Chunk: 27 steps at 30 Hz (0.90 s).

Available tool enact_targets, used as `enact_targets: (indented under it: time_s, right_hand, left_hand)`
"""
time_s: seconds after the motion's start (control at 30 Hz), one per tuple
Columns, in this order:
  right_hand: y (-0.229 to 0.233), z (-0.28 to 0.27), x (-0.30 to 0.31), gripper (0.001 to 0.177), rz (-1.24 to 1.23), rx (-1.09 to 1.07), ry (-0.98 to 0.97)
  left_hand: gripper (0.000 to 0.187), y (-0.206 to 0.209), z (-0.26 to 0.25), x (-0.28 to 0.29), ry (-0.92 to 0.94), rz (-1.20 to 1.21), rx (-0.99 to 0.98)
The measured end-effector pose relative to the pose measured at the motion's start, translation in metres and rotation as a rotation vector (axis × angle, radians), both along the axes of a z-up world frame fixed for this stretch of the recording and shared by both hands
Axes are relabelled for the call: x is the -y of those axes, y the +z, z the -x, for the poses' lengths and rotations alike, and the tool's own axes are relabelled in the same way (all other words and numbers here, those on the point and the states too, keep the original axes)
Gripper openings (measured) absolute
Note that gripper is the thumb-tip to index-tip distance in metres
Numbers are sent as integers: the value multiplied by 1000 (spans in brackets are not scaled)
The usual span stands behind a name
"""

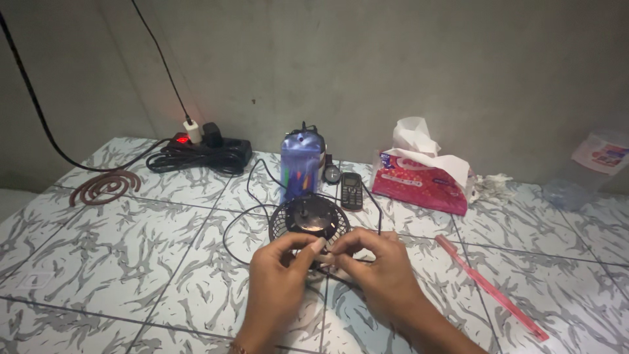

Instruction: The person uses a screwdriver to remove screws from a small black fan, detaches the front grille, and manipulates the fan housing and internal components on a tiled table. The person repeatedly inserts and removes the screwdriver and adjusts the fan parts throughout the clip.

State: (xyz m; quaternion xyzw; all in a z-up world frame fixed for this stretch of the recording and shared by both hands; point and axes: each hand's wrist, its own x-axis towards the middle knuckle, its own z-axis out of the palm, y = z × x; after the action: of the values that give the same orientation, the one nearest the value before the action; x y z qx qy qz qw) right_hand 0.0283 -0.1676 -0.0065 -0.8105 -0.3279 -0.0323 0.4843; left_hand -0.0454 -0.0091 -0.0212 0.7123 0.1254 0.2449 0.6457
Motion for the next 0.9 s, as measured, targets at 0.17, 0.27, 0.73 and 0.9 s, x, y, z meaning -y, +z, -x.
enact_targets:
  time_s: [0.17, 0.27, 0.73, 0.9]
  right_hand:
    - [-1, 1, 0, 12, -34, -25, 18]
    - [-2, 5, -1, 21, -61, -114, 25]
    - [16, 12, -3, 18, -36, -269, -9]
    - [9, 5, 2, 18, -12, -256, 47]
  left_hand:
    - [21, -1, 1, -7, -76, -10, -17]
    - [23, 0, 4, -9, -207, 63, 99]
    - [15, -4, 10, -3, -99, -90, 103]
    - [36, -2, 9, -7, 381, 90, -251]
